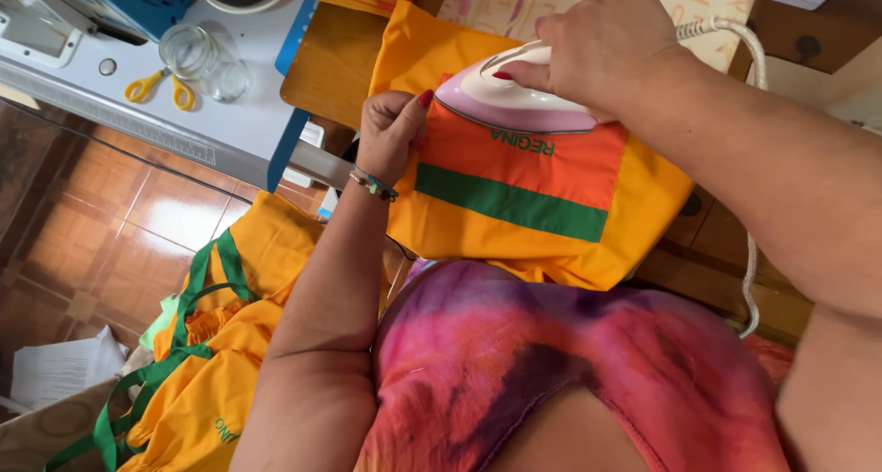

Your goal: Ironing and folding yellow fabric bags on a workbench

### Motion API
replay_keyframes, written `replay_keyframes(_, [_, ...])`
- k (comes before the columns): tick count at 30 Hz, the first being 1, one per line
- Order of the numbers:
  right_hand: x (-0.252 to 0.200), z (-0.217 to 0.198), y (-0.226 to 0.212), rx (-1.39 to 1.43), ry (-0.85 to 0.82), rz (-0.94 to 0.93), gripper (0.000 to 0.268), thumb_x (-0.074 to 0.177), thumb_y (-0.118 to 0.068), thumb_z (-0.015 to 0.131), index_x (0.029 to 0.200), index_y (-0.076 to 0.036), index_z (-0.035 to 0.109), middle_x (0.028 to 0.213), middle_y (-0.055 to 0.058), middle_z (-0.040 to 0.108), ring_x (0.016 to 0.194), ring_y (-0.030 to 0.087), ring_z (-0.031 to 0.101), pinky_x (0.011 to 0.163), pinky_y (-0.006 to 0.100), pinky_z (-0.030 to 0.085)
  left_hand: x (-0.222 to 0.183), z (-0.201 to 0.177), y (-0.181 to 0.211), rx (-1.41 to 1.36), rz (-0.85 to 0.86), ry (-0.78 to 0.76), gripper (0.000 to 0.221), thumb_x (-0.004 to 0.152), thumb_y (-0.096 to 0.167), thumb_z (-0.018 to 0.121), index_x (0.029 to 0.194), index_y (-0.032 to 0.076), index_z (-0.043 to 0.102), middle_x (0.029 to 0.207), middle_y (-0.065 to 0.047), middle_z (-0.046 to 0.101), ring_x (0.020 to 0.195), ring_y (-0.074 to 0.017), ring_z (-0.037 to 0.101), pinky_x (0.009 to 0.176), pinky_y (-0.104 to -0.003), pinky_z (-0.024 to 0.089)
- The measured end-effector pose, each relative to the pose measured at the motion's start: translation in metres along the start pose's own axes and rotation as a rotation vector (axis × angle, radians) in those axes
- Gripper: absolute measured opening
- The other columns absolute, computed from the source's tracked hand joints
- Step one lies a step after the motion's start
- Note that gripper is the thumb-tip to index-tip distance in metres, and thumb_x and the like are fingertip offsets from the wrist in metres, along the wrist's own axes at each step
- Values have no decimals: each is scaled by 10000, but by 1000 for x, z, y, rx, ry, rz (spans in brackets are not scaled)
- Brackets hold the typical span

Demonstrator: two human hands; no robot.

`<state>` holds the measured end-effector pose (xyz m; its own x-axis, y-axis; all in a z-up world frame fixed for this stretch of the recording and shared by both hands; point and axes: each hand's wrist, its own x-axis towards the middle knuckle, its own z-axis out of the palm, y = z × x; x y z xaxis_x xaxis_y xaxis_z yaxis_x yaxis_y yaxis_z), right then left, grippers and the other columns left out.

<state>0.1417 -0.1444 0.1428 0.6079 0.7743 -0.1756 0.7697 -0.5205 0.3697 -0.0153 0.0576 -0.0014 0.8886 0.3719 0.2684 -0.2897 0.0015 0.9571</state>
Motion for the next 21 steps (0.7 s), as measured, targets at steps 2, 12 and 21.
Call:
replay_keyframes(2, [-2, -4, 3, -5, 40, -23, 780, 1019, -902, 297, 1148, -270, 735, 990, 64, 816, 939, 324, 792, 708, 463, 561, 1, -2, 1, -1, 3, 11, 541, 1009, 244, 646, 550, 156, 373, 513, 58, 327, 508, -43, 252, 484, -255, 178])
replay_keyframes(12, [1, -1, -3, 49, -25, 39, 758, 1008, -898, 276, 1150, -291, 708, 976, 58, 807, 963, 315, 772, 710, 452, 540, 3, 1, -4, -3, 4, -11, 565, 1007, 242, 653, 568, 172, 304, 538, 75, 281, 535, -38, 211, 494, -262, 134])
replay_keyframes(21, [-10, 49, 75, -75, 33, 203, 809, 1091, -940, 271, 1077, -289, 751, 953, 65, 772, 861, 307, 752, 601, 396, 522, -1, 1, -4, -36, -17, -6, 565, 1007, 240, 655, 571, 173, 302, 542, 70, 280, 534, -41, 201, 493, -265, 126])
